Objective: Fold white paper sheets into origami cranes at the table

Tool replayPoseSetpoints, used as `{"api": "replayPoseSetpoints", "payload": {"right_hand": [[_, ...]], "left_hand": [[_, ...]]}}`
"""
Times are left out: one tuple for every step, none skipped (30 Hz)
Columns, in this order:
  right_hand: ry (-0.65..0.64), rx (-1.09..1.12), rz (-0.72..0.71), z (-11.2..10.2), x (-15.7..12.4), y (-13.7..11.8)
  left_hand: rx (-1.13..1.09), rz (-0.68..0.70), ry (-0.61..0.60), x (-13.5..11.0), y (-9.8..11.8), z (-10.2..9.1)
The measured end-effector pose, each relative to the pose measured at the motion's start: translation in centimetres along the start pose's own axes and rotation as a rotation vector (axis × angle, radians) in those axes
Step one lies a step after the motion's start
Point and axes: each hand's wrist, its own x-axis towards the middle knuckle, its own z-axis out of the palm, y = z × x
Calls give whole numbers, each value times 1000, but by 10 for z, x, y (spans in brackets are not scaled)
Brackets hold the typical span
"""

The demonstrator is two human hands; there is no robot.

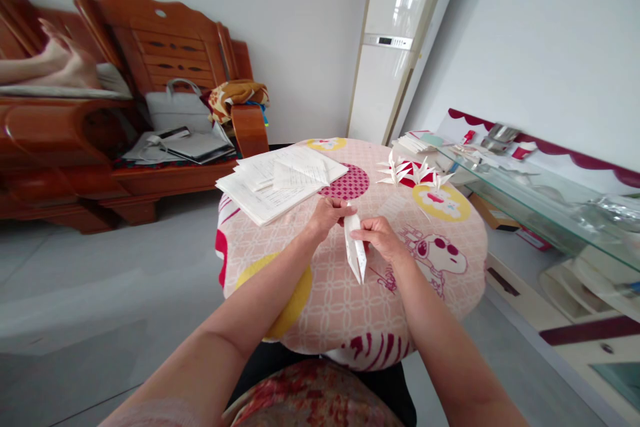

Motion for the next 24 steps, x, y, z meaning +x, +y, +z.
{"api": "replayPoseSetpoints", "payload": {"right_hand": [[-6,3,3,0,0,0],[-6,4,5,1,0,1],[-5,2,9,1,0,1],[-1,0,15,1,0,0],[10,6,22,1,0,0],[28,22,28,1,1,-1],[49,46,30,0,3,-2],[66,70,29,-1,5,-3],[72,88,26,-2,9,-4],[62,93,26,-3,13,-6],[37,88,30,-5,17,-8],[7,77,39,-7,23,-10],[-20,66,49,-9,28,-12],[-39,59,55,-12,33,-15],[-48,56,57,-14,39,-17],[-52,56,53,-18,44,-19],[-51,54,43,-21,49,-21],[-49,49,31,-26,53,-21],[-41,39,16,-30,57,-21],[-28,28,2,-35,59,-20],[-8,20,-8,-40,62,-17],[14,14,-10,-44,63,-14],[29,0,0,-48,64,-11],[32,-27,15,-51,64,-7]], "left_hand": [[-17,-5,31,2,0,-1],[-37,-11,71,4,0,-2],[-59,-18,121,6,0,-4],[-81,-22,175,9,1,-7],[-101,-28,218,11,2,-11],[-112,-31,247,12,3,-15],[-110,-36,226,13,5,-19],[-93,-49,145,14,7,-22],[-62,-75,37,14,9,-24],[-24,-103,-75,14,10,-25],[20,-123,-173,14,11,-25],[56,-130,-230,16,12,-24],[77,-124,-244,19,12,-24],[82,-110,-223,23,12,-23],[69,-92,-175,28,12,-22],[48,-76,-119,34,13,-23],[28,-65,-68,40,13,-24],[15,-60,-32,46,14,-25],[15,-60,-16,52,15,-28],[26,-59,-16,56,16,-31],[44,-58,-31,59,17,-35],[69,-64,-66,60,17,-39],[99,-76,-114,61,17,-43],[133,-97,-175,60,17,-46]]}}
